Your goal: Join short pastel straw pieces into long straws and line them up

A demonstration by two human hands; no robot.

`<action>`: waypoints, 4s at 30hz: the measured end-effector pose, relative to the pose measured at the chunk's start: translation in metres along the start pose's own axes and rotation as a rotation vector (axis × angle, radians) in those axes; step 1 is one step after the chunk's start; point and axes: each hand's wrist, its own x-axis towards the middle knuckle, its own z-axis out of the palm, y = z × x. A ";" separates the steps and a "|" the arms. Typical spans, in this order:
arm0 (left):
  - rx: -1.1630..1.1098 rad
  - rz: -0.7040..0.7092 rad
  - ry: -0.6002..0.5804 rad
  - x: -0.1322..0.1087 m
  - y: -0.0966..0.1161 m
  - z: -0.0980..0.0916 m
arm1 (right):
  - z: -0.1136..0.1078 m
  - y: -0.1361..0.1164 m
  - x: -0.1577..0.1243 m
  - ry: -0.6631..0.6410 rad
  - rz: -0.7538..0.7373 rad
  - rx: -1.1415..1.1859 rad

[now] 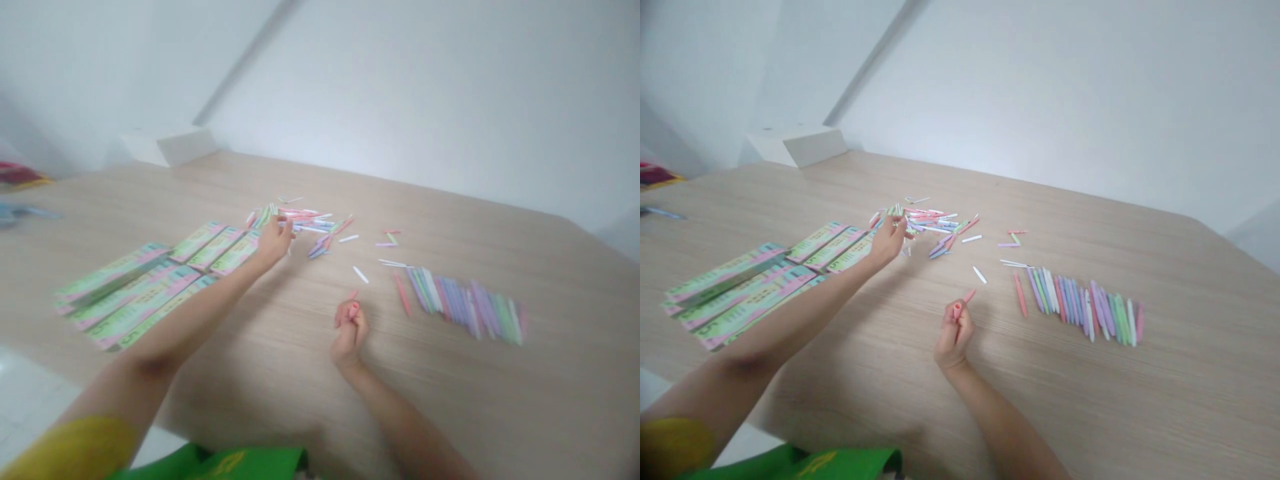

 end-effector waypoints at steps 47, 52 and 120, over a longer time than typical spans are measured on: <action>0.644 0.761 -0.987 0.038 0.109 0.182 | -0.032 0.039 0.061 0.077 -0.332 -0.853; 0.487 0.694 -0.822 0.027 0.083 0.140 | -0.035 0.042 0.062 0.091 -0.286 -0.902; 0.805 0.682 -0.572 -0.113 0.109 -0.084 | -0.021 0.009 0.031 -0.330 -0.871 -1.012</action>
